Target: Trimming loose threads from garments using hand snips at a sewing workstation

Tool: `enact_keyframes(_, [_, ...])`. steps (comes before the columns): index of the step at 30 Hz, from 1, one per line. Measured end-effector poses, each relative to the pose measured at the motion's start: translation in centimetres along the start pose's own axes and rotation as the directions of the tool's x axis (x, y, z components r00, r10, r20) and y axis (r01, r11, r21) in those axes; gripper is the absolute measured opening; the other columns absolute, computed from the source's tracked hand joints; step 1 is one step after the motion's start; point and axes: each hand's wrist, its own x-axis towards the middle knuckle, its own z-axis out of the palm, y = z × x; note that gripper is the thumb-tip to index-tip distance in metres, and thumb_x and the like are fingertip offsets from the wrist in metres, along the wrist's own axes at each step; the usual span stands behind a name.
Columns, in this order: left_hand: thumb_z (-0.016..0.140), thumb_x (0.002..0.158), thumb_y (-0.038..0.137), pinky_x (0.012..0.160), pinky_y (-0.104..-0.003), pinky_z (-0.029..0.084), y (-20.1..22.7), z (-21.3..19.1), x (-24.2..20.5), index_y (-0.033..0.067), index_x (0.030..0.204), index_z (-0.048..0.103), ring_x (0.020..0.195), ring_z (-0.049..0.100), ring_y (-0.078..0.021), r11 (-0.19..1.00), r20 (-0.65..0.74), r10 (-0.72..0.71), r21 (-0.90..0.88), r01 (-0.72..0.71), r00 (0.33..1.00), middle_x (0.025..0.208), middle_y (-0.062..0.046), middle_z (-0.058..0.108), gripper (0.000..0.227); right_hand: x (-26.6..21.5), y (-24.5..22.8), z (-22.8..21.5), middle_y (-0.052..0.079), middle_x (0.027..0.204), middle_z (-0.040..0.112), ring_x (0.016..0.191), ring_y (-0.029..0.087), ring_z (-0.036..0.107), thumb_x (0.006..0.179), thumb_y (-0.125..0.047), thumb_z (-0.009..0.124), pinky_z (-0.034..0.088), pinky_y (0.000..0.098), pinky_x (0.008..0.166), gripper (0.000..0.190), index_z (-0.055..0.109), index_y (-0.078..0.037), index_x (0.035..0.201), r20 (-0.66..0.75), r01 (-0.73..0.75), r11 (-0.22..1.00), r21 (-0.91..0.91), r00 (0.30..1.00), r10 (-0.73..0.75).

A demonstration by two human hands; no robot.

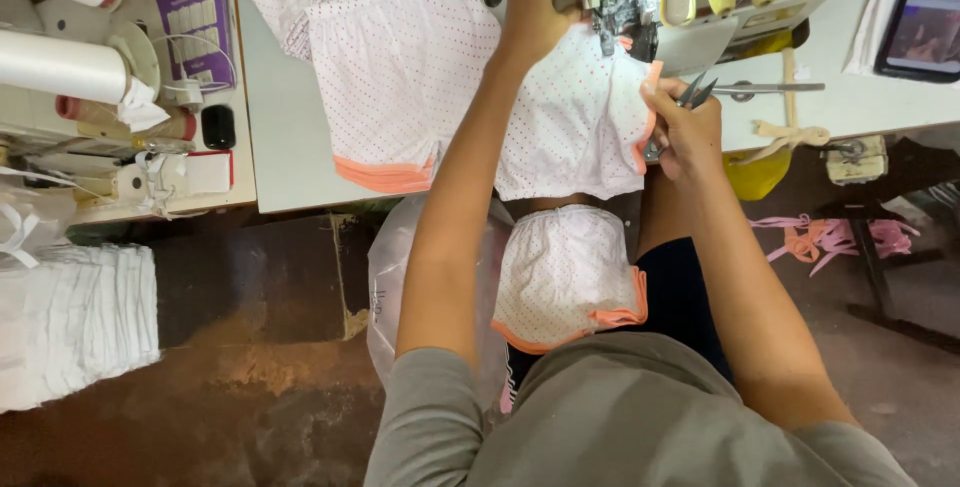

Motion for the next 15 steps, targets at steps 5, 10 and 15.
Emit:
enact_keyframes(5, [0.043, 0.086, -0.019, 0.047, -0.021, 0.049, 5.8, -3.4, -3.5, 0.0084, 0.068, 0.057, 0.057, 0.056, -0.0120, 0.997, -0.074, -0.060, 0.040, 0.063, 0.995, 0.074, -0.004, 0.063, 0.035, 0.9, -0.5, -0.2, -0.004, 0.054, 0.048, 0.038, 0.002, 0.028, 0.091, -0.013, 0.078, 0.017, 0.0215, 0.040, 0.013, 0.069, -0.004, 0.087, 0.037, -0.073, 0.991, 0.112, 0.997, 0.069])
enact_keyframes(10, [0.048, 0.106, 0.013, 0.074, -0.042, 0.062, 9.5, -1.7, -8.7, -0.0155, 0.132, 0.054, 0.102, 0.067, -0.0339, 0.894, 0.134, -0.352, 0.342, 0.290, 0.926, 0.119, -0.026, 0.066, 0.039, 1.5, 1.2, -0.9, -0.004, 0.049, 0.046, 0.036, 0.002, 0.027, 0.089, -0.013, 0.079, 0.019, 0.0220, 0.040, 0.010, 0.073, -0.007, 0.093, 0.056, -0.155, 0.977, 0.144, 0.987, 0.148])
enact_keyframes(15, [0.072, 0.083, 0.034, 0.073, -0.045, 0.048, 9.8, 5.0, -9.1, 0.0368, 0.095, 0.074, 0.081, 0.059, -0.0225, 0.953, -0.336, 0.100, 0.302, 0.007, 0.937, 0.074, 0.006, 0.053, 0.013, 2.2, 2.7, -1.1, 0.005, 0.063, 0.055, 0.028, 0.001, 0.036, 0.092, -0.011, 0.083, 0.032, 0.0141, 0.032, 0.020, 0.072, 0.004, 0.100, 0.051, -0.022, 0.978, 0.207, 0.999, 0.012])
